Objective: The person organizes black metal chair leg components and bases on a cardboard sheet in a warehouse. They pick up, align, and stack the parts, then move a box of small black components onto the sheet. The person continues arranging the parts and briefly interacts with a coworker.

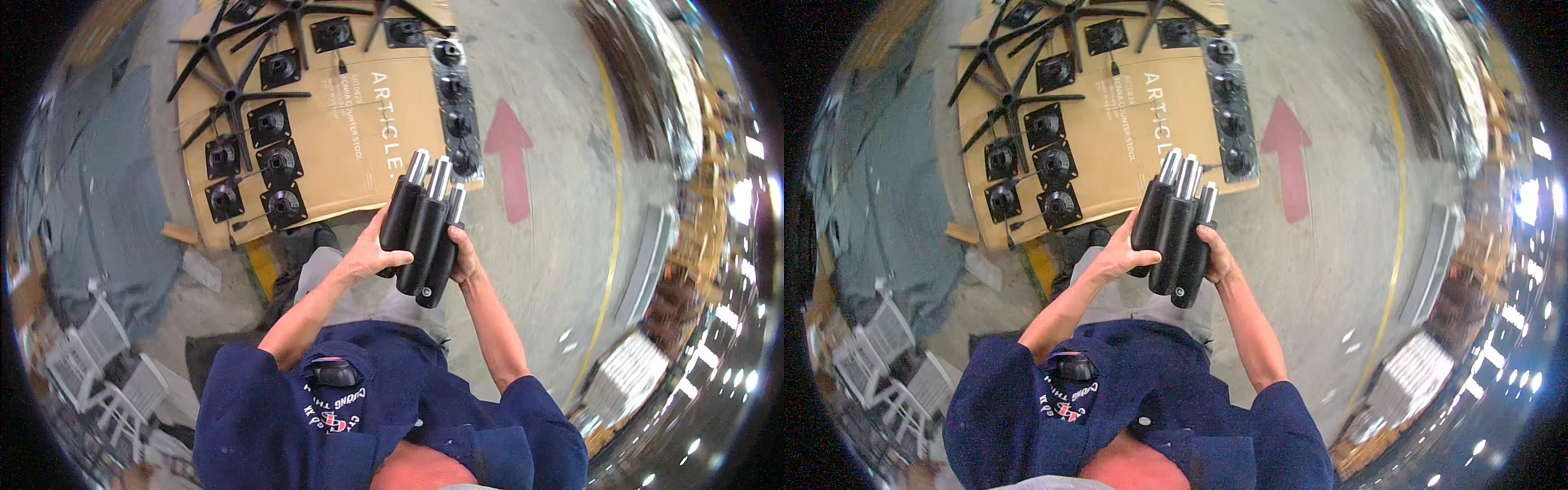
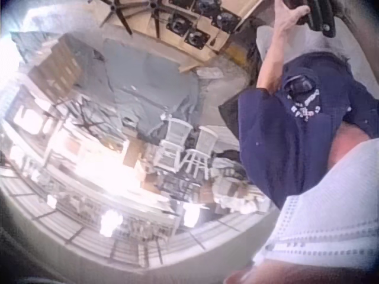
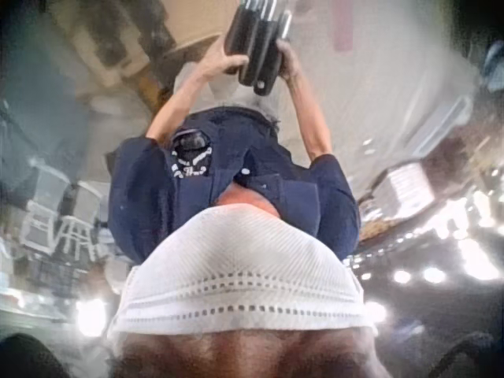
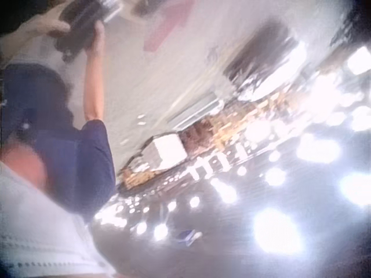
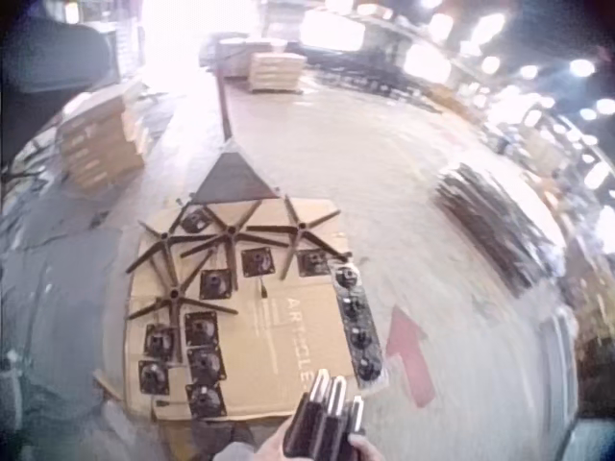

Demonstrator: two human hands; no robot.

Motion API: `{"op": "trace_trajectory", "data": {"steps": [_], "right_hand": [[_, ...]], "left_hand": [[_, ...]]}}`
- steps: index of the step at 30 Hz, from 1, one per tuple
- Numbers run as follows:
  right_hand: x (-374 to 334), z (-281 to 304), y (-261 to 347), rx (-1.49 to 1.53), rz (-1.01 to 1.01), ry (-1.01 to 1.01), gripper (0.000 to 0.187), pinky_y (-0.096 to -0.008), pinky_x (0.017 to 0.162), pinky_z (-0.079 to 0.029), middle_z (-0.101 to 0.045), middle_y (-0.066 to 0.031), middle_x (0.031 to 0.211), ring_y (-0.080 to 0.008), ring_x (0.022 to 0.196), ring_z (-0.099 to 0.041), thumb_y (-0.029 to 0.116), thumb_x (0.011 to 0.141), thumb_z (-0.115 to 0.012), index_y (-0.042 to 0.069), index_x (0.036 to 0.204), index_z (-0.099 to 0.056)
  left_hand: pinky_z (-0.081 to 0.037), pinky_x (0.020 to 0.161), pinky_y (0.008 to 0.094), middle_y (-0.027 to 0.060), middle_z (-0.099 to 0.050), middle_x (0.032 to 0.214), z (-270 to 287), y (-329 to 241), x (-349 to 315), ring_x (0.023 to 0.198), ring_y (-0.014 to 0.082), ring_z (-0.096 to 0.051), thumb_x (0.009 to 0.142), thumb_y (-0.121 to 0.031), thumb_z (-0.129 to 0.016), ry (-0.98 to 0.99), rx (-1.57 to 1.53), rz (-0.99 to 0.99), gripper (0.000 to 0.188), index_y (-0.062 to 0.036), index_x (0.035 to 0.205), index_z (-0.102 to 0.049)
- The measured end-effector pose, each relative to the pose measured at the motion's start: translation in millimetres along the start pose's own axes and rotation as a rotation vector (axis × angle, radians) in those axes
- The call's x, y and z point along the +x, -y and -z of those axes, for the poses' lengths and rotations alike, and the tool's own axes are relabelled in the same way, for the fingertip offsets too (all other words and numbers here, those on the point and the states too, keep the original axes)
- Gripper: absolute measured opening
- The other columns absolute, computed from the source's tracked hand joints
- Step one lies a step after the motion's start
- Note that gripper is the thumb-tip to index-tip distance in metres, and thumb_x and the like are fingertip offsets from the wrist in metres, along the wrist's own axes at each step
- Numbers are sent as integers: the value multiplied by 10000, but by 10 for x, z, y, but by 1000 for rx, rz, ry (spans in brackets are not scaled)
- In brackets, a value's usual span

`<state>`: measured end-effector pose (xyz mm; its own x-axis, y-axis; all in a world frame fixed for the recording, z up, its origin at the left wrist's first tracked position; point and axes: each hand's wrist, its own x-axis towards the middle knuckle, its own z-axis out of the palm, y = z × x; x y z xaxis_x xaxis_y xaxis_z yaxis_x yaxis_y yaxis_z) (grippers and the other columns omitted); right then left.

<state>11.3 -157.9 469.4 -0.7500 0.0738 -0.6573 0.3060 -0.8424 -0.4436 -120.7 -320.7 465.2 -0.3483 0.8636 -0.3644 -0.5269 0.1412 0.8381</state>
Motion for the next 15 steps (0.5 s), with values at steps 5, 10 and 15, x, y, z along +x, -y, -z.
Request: {"op": "trace_trajectory", "data": {"steps": [5, 10, 15], "right_hand": [[1332, 709, 579, -116, -192, 117, 753, -371, 890, -480, -535, -156, 1193, -249, 1033, -576, 466, 732, -638, 7, 1280, -401], [2627, 1411, 690, -290, -389, 139, 728, -379, 875, -487, -558, -154, 1157, -252, 997, -592, 468, 721, -639, 7, 1247, -439], [3542, 1746, 240, -227, -427, 185, 713, -376, 853, -503, -573, -165, 1115, -248, 969, -604, 445, 713, -663, -5, 1224, -453]], "left_hand": [[-297, 1033, 351, 112, -400, 1312, 243, 498, 1091, 1228, 226, -386, 608, -177, -769, -261, -101, -22, 972, -60, 1398, -215], [-294, 1035, 354, 117, -407, 1298, 707, 1129, 1900, 1220, 219, -389, 594, -186, -770, -450, -128, -22, 971, -42, 1386, -227], [-288, 1041, 360, 117, -403, 1302, 1249, 1827, 2236, 1224, 227, -383, 578, -196, -784, -603, -134, -96, 985, -47, 1384, -237]]}}
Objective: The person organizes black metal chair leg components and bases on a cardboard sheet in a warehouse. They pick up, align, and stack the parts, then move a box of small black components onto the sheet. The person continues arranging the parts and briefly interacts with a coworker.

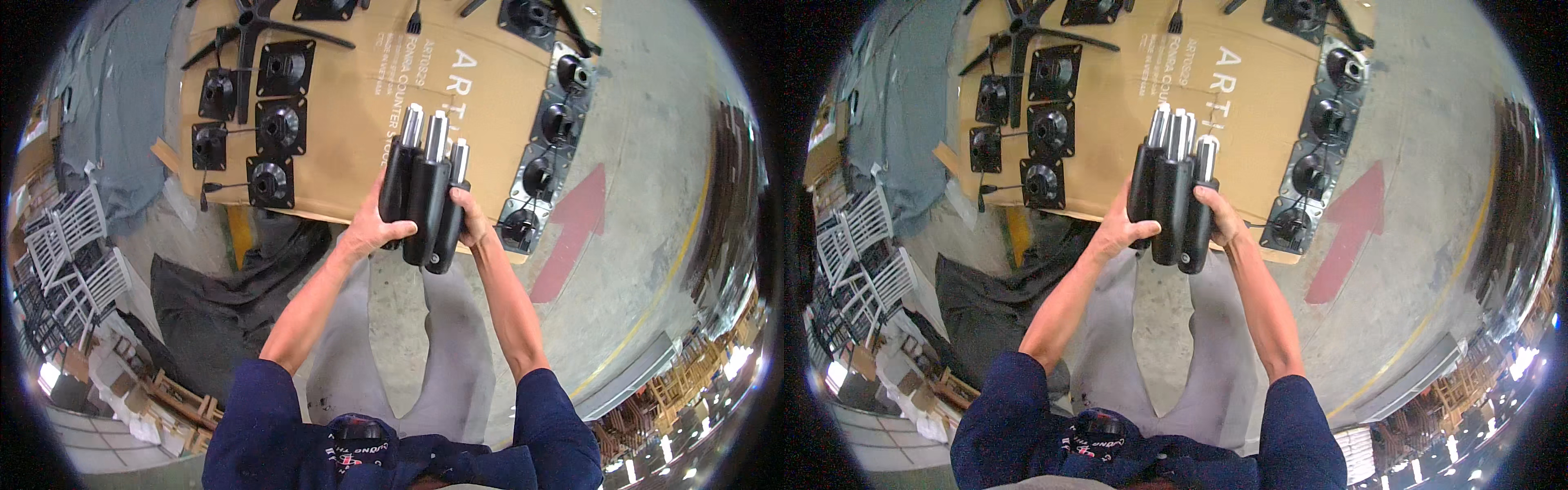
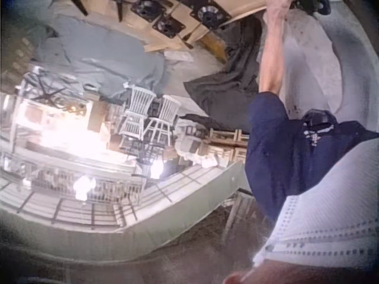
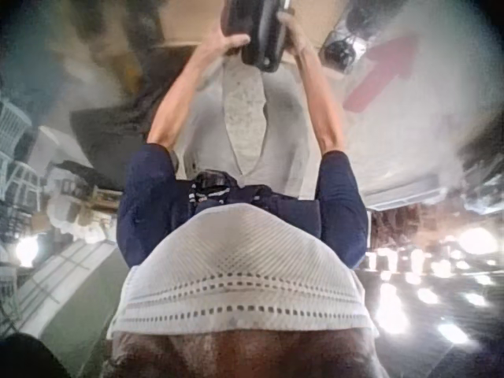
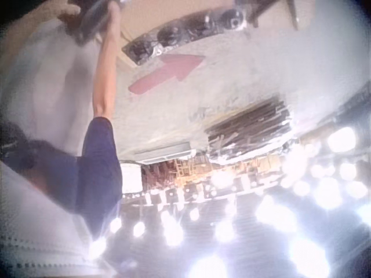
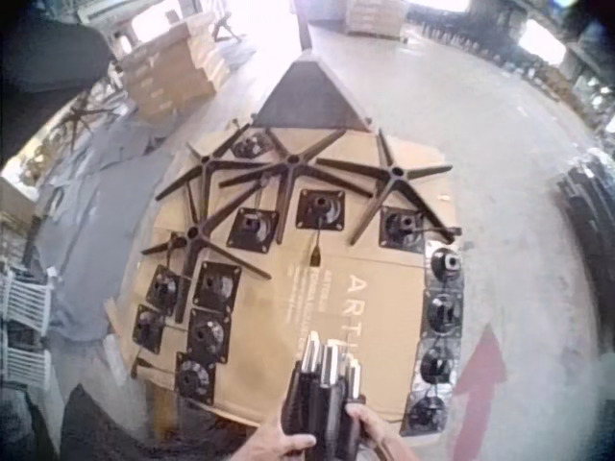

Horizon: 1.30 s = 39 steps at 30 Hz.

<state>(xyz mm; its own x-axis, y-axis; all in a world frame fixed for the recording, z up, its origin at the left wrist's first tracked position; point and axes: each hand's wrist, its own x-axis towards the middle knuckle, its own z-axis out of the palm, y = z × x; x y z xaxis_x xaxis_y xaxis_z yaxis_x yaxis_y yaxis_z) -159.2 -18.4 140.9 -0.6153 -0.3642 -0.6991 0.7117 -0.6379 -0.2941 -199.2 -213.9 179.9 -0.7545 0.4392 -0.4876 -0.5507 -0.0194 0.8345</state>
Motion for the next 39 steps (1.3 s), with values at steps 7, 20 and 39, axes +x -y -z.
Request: {"op": "trace_trajectory", "data": {"steps": [7, 20, 39], "right_hand": [[911, 167, -394, 36, -89, 44, 701, -374, 849, -507, -586, -147, 1090, -237, 955, -609, 443, 712, -676, 0, 1211, -464], [1909, 240, -869, 99, 15, -15, 708, -370, 891, -477, -585, -138, 1120, -237, 979, -597, 439, 698, -687, 6, 1217, -478], [2065, 1536, 1131, 610, 868, -8, 773, -416, 990, -409, -487, -152, 1240, -271, 1124, -504, 530, 752, -628, 48, 1298, -367]], "left_hand": [[-286, 1044, 354, 111, -389, 1314, 651, 490, 281, 1227, 216, -381, 588, -157, -778, -55, 19, 63, 972, -37, 1384, -232], [-294, 1041, 354, 133, -410, 1306, 1574, 788, 852, 1223, 234, -398, 548, -176, -762, 28, 215, 106, 992, -19, 1378, -243], [-330, 994, 308, 95, -461, 1287, -489, 215, 4207, 1158, 191, -443, 662, -431, -695, 819, 737, 123, 869, -109, 1381, -329]]}}
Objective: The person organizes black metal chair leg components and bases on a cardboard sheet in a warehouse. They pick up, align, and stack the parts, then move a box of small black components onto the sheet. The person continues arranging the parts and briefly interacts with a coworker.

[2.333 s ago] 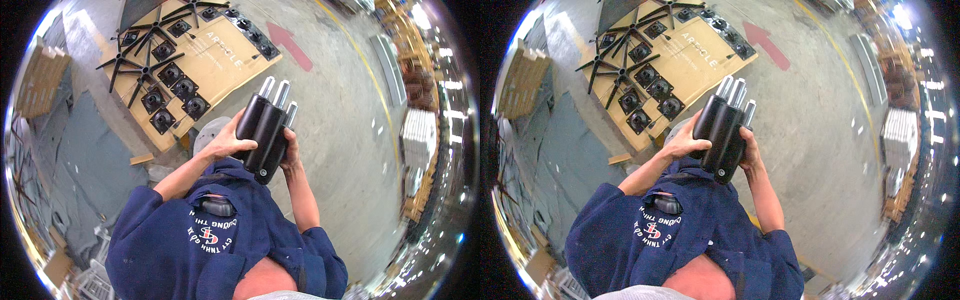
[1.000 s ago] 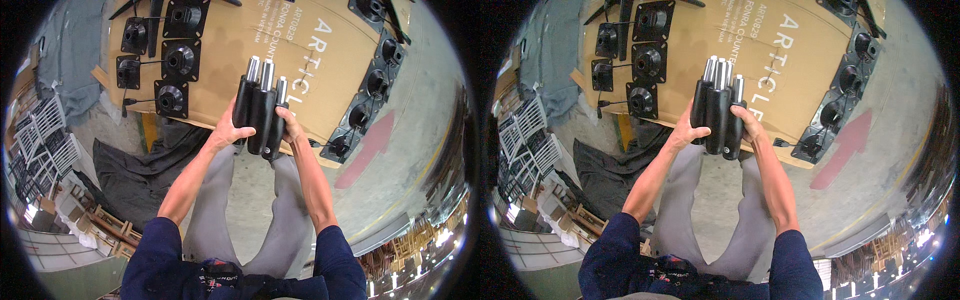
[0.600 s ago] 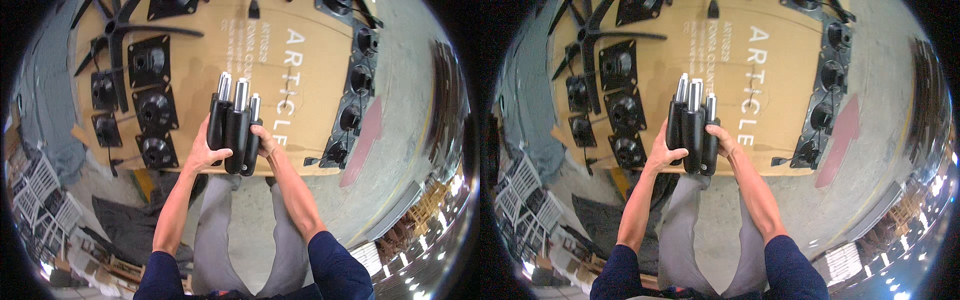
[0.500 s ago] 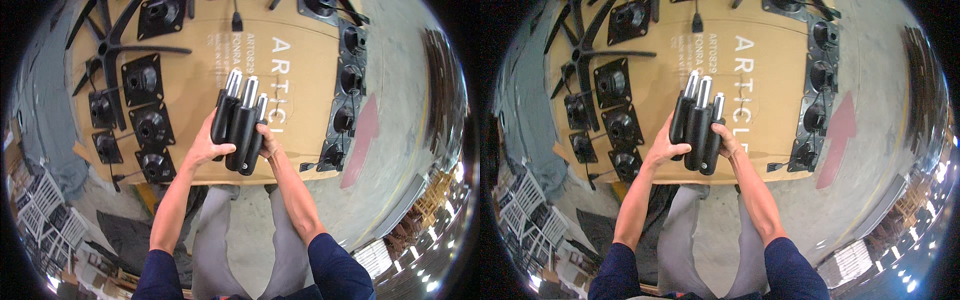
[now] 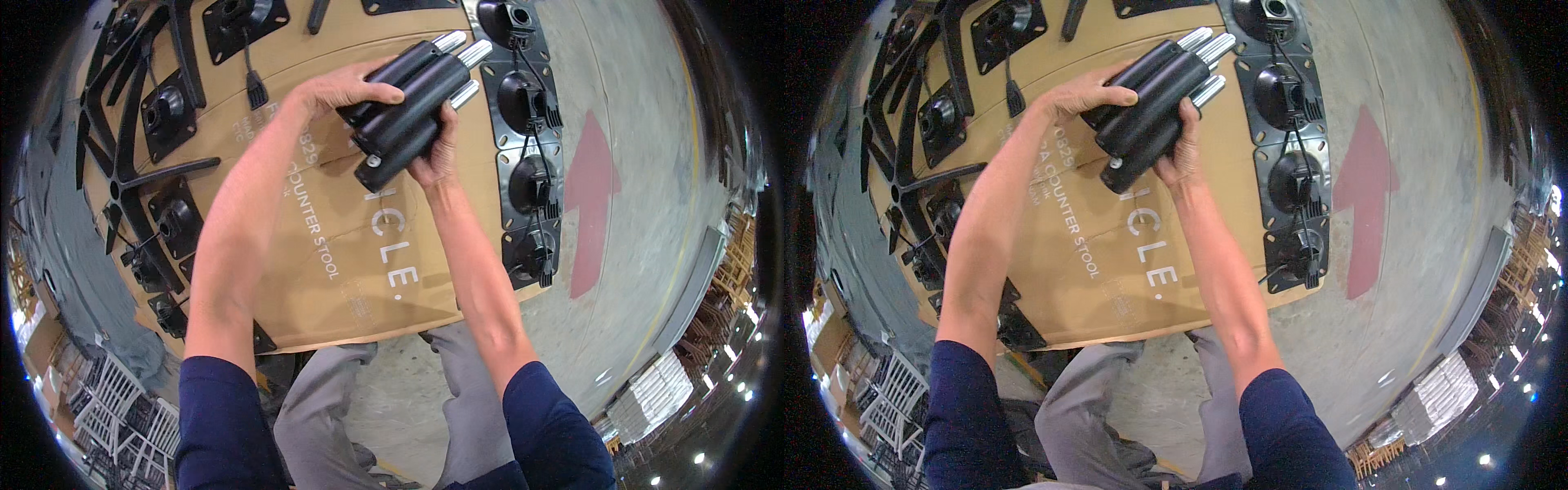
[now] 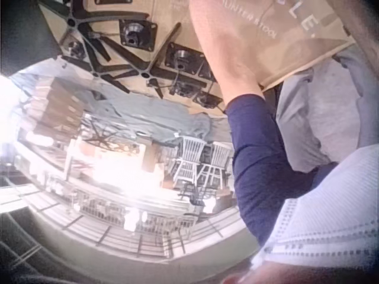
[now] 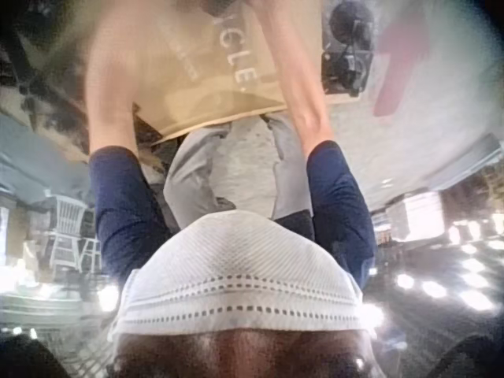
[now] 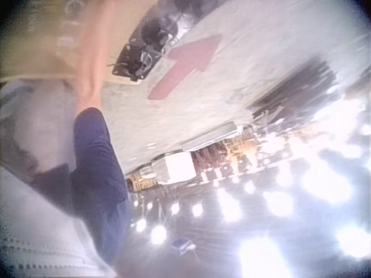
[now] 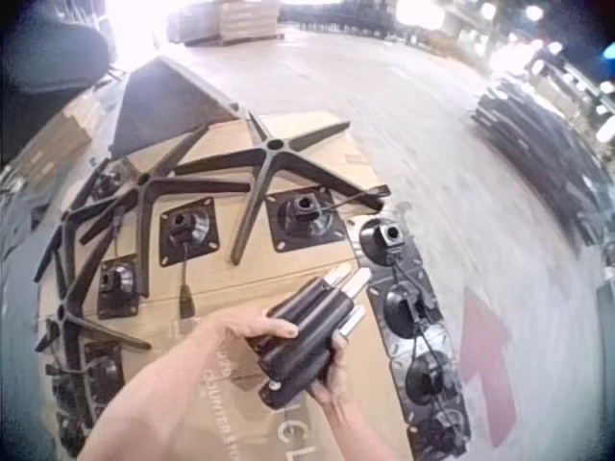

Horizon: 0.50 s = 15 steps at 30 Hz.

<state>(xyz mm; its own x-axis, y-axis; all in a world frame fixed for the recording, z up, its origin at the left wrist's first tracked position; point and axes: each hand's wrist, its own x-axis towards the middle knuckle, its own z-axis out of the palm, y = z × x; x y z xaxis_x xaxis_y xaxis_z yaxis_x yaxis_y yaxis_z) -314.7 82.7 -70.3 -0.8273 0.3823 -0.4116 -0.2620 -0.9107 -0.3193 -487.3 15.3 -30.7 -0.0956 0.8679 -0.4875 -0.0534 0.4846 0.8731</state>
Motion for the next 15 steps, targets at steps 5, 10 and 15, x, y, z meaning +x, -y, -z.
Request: {"op": "trace_trajectory", "data": {"steps": [5, 10, 15], "right_hand": [[61, -209, -22, 60, 103, -141, 704, -371, 1010, -380, -486, -89, 1237, -227, 1150, -471, 491, 757, -654, 78, 1269, -403], [119, -285, -72, 86, 131, -297, 697, -505, 920, -403, -443, -85, 1235, -257, 1140, -447, 325, 779, -680, 129, 1318, -283], [212, -369, -7, -63, 182, -419, 707, -567, 804, -411, -391, -104, 1255, -279, 1129, -437, 165, 776, -688, 135, 1302, -217]], "left_hand": [[-303, 1003, 292, 90, -462, 1296, 231, -141, 236, 1158, 183, -444, 673, -432, -689, 21, 204, 98, 835, -133, 1376, -352], [-330, 983, 295, 100, -516, 1235, 295, -575, 396, 1140, 201, -459, 656, -408, -715, 28, 374, 110, 831, -154, 1368, -370], [-381, 948, 317, 153, -514, 1232, 574, -361, 631, 1108, 227, -496, 641, -399, -743, -161, 619, 13, 858, -139, 1367, -367]]}}
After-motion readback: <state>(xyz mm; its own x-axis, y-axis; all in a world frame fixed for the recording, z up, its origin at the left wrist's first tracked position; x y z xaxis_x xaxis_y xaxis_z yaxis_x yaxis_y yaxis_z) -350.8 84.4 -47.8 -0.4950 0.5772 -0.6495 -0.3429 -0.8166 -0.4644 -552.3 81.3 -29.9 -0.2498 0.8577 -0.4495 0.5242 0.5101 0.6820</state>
